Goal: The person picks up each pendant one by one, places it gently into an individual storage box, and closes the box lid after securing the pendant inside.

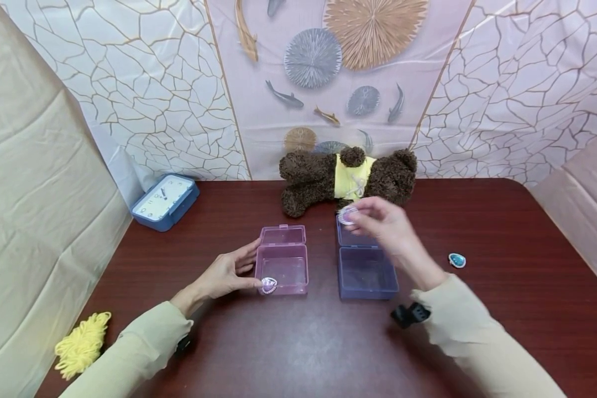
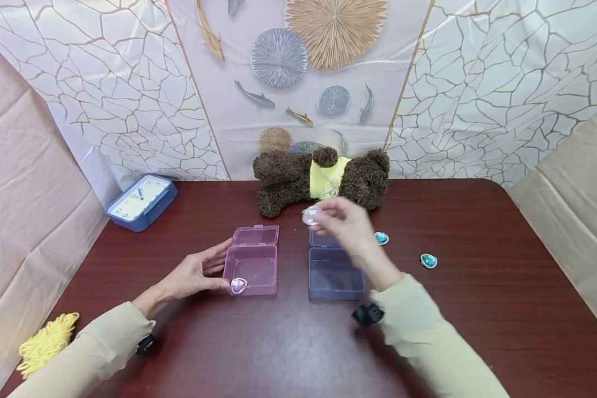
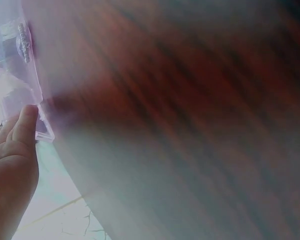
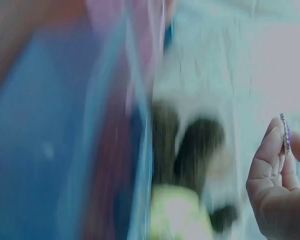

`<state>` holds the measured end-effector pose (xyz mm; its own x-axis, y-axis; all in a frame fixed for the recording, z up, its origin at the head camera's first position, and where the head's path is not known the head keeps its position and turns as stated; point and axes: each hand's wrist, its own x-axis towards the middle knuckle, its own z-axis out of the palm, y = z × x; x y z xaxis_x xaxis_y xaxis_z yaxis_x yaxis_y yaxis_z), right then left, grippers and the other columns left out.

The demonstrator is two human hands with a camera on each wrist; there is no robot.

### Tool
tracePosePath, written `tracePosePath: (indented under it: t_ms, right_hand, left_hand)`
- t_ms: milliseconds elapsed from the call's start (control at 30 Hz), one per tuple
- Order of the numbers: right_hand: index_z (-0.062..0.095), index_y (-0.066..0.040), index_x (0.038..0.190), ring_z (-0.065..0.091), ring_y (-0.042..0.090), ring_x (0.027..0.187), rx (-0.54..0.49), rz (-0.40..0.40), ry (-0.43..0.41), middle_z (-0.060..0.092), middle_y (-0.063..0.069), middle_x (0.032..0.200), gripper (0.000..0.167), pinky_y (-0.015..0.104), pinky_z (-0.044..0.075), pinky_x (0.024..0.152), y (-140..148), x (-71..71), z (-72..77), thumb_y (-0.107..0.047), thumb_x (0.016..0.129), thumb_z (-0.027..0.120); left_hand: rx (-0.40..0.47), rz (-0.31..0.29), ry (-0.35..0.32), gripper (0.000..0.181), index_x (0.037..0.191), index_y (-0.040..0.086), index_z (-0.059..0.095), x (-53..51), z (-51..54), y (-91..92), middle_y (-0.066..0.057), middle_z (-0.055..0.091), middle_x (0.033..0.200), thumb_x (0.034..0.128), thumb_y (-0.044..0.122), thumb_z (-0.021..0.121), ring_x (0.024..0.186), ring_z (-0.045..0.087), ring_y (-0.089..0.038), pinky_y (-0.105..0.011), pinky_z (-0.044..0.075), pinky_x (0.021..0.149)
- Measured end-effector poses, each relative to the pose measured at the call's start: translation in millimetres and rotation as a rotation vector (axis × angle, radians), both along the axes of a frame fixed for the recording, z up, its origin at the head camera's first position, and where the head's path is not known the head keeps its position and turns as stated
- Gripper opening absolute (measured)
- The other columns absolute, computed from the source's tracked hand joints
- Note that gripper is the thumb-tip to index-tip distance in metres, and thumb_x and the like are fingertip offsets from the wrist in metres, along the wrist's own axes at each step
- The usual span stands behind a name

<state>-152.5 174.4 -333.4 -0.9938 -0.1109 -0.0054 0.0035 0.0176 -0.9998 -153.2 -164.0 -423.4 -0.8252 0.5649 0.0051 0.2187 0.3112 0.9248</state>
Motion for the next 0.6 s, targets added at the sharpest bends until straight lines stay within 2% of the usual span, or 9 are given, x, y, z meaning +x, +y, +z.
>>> tracePosePath:
  t_ms: [133,267,367,533,600]
  right_hand:
    - [0.056,0.004,0.111,0.067,0.011,0.074,-0.010,0.092,-0.061,0.067,0.005,0.090,0.025,0.033,0.059,0.076,-54.2,6.5,-10.4,-0.002,0.087,0.063]
    - [0.055,0.011,0.110,0.064,0.010,0.069,-0.021,0.128,-0.109,0.065,0.011,0.088,0.026,0.029,0.060,0.071,-90.2,9.0,-25.7,0.006,0.086,0.061]
    - [0.056,0.013,0.109,0.063,0.009,0.066,0.000,0.148,-0.122,0.065,0.010,0.084,0.025,0.030,0.060,0.070,-104.9,9.2,-36.3,0.009,0.085,0.060]
    - [0.058,0.015,0.107,0.061,0.008,0.062,0.050,0.173,-0.112,0.065,0.012,0.080,0.022,0.045,0.059,0.075,-117.2,7.5,-46.7,0.010,0.086,0.058]
    - [0.059,0.016,0.107,0.061,0.009,0.062,0.082,0.186,-0.090,0.065,0.016,0.081,0.022,0.047,0.059,0.075,-120.1,6.8,-48.0,0.011,0.086,0.058]
  left_hand:
    - [-0.003,0.002,0.007,0.091,0.147,0.002,0.029,-0.3,0.5,0.9,-0.016,0.039,0.146,0.0736,0.015,0.081,0.127,0.047,-0.031,-0.034,0.046,0.100]
    - [0.004,-0.012,0.018,0.090,0.147,0.001,0.028,-1.3,0.5,2.2,-0.018,0.038,0.146,0.0740,0.013,0.081,0.127,0.047,-0.033,-0.038,0.045,0.100]
    - [0.009,-0.022,0.024,0.090,0.147,0.000,0.028,-1.3,-0.4,2.3,-0.020,0.037,0.146,0.0747,0.012,0.080,0.127,0.046,-0.035,-0.040,0.045,0.100]
    - [0.011,-0.013,0.016,0.089,0.146,-0.001,0.028,-1.0,-1.5,1.2,-0.021,0.036,0.147,0.0746,0.010,0.080,0.126,0.046,-0.035,-0.038,0.045,0.100]
    - [0.014,-0.014,0.018,0.089,0.146,-0.001,0.028,-1.2,-1.2,0.7,-0.021,0.035,0.147,0.0748,0.011,0.080,0.126,0.046,-0.035,-0.038,0.045,0.100]
